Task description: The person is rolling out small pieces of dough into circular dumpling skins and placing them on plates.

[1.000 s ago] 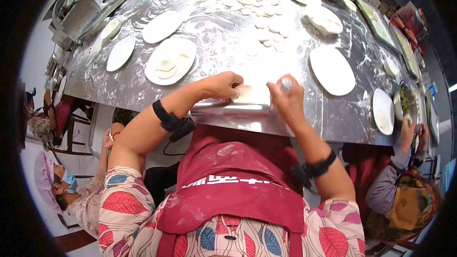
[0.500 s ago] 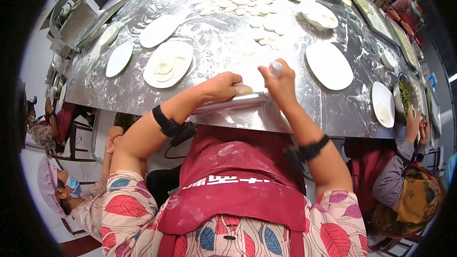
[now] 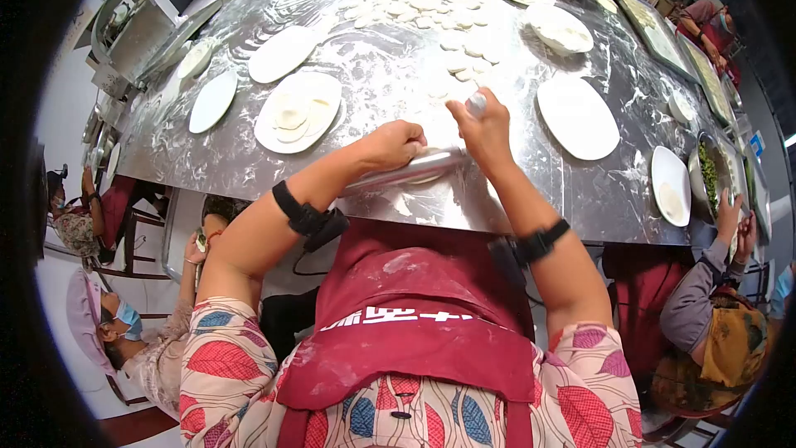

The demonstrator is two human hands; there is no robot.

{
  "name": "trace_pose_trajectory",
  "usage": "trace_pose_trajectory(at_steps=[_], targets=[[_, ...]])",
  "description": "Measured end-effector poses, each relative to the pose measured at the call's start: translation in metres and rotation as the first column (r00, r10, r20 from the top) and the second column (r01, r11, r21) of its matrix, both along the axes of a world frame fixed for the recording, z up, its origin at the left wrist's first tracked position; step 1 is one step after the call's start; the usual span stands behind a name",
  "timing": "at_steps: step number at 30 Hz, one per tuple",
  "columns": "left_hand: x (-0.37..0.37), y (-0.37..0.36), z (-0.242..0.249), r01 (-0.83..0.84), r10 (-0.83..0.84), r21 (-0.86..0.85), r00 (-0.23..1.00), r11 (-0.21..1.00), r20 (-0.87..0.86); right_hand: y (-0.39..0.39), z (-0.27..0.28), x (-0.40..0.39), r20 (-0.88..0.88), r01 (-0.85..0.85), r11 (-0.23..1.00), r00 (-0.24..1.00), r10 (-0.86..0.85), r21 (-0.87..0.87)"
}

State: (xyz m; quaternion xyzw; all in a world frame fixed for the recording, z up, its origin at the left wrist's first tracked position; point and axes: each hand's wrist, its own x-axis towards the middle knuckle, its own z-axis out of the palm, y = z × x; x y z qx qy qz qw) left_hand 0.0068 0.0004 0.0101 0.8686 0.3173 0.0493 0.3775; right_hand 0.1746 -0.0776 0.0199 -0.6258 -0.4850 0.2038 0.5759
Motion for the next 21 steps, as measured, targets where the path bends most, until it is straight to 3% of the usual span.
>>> trace_pose_trajectory(at_steps=[4,5,6,7,9,11,14,15,16,17,19,21], targets=[[0.006,0.003,-0.01,-0.084,0.08,-0.091,0.996,0.992,-0.043,-0.003,-0.007,0.004,-0.021,-0.031,0.999,0.999,0.031,0.024],[0.007,-0.003,-0.013,-0.044,0.047,0.042,0.996,0.998,-0.078,-0.017,-0.014,0.012,0.292,-0.044,0.992,0.956,0.008,0.117],[0.007,-0.012,-0.008,-0.005,0.021,0.127,0.991,0.992,-0.131,-0.038,-0.013,0.009,0.129,-0.047,0.999,0.99,0.05,-0.025],[0.003,-0.018,-0.013,-0.003,0.017,0.185,0.997,0.983,-0.073,-0.057,-0.01,-0.001,-0.055,0.015,0.996,0.998,-0.019,-0.084],[0.0,-0.024,-0.014,-0.034,0.036,0.114,0.999,0.993,-0.018,-0.083,-0.01,-0.011,-0.266,-0.039,0.997,0.964,0.021,-0.066],[-0.01,-0.011,-0.023,-0.011,0.012,-0.006,0.98,1.0,0.197,-0.09,-0.014,-0.015,-0.271,-0.077,0.997,0.96,0.072,-0.006],[-0.047,0.008,0.008,-0.058,0.09,-0.137,0.966,0.989,0.242,-0.089,-0.009,-0.018,-0.277,-0.116,0.993,0.954,0.119,0.027],[-0.062,0.016,0.026,-0.121,0.143,-0.125,0.973,0.985,0.18,-0.088,-0.008,-0.017,-0.267,-0.121,0.992,0.956,0.122,0.021],[-0.082,0.036,0.026,-0.124,0.146,-0.104,0.96,0.987,0.241,-0.086,-0.008,-0.016,-0.26,-0.123,0.992,0.958,0.122,0.013],[-0.102,0.053,0.034,-0.178,0.191,-0.079,0.956,0.981,0.221,-0.086,-0.008,-0.015,-0.253,-0.124,0.992,0.96,0.121,0.005],[-0.139,0.097,0.05,-0.289,0.272,0.202,0.956,0.936,0.108,-0.086,-0.008,-0.013,-0.259,-0.141,0.989,0.955,0.144,0.03],[-0.166,0.139,0.05,-0.514,0.508,0.446,0.849,0.733,0.143,-0.085,-0.011,-0.013,-0.278,-0.161,0.986,0.946,0.166,0.044]])
